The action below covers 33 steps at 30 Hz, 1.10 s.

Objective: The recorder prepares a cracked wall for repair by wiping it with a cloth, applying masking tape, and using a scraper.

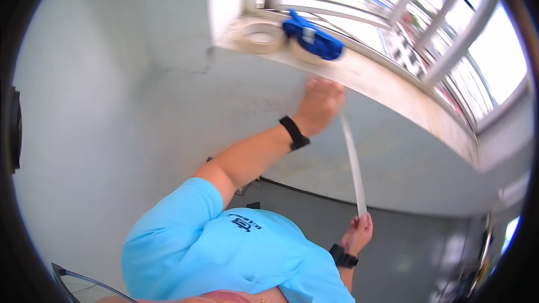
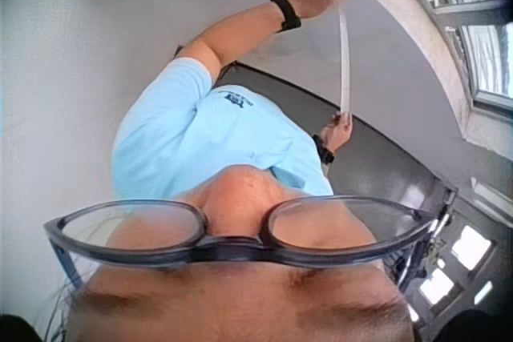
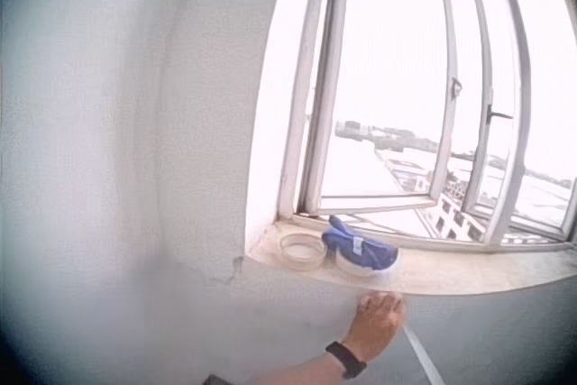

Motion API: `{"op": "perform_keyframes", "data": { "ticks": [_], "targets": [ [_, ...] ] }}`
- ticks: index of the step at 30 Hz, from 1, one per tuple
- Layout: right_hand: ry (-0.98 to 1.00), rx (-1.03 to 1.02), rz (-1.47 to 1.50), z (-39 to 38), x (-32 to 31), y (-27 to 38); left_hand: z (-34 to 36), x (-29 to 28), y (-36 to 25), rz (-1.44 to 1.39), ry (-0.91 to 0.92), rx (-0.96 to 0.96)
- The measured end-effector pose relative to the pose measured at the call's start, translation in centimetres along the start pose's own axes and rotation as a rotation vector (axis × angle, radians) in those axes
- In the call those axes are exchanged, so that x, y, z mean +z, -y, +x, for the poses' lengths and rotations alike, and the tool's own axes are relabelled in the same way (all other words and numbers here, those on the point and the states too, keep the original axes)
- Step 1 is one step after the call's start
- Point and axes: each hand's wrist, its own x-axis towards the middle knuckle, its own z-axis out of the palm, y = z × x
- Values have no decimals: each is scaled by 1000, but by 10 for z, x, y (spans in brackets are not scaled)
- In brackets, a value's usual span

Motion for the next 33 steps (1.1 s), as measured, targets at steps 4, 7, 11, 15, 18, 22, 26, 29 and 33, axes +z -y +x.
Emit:
{"op": "perform_keyframes", "data": {
  "ticks": [4, 7, 11, 15, 18, 22, 26, 29, 33],
  "targets": [
    [39, -10, 36, 9, 0, -4, -26, -40, -3, -21, 25, 89],
    [52, -58, 20, 16, 10, 6, -51, -77, 7, -170, 83, -31],
    [62, -174, -49, 13, 48, 23, -88, -129, 41, -342, 72, -427],
    [373, -264, -145, 10, 94, 32, -111, -183, 70, -400, -42, -578],
    [493, -401, -283, 0, 153, 42, -119, -229, 105, -297, -176, -608],
    [678, -550, -65, -30, 240, 52, -106, -291, 147, -86, -284, -586],
    [710, -553, 92, -58, 282, 51, -83, -329, 173, -97, -310, -683],
    [622, -498, 136, -71, 298, 40, -79, -335, 188, -87, -317, -647],
    [554, -455, 155, -74, 313, 24, -77, -329, 207, -20, -345, -600]
  ]
}}
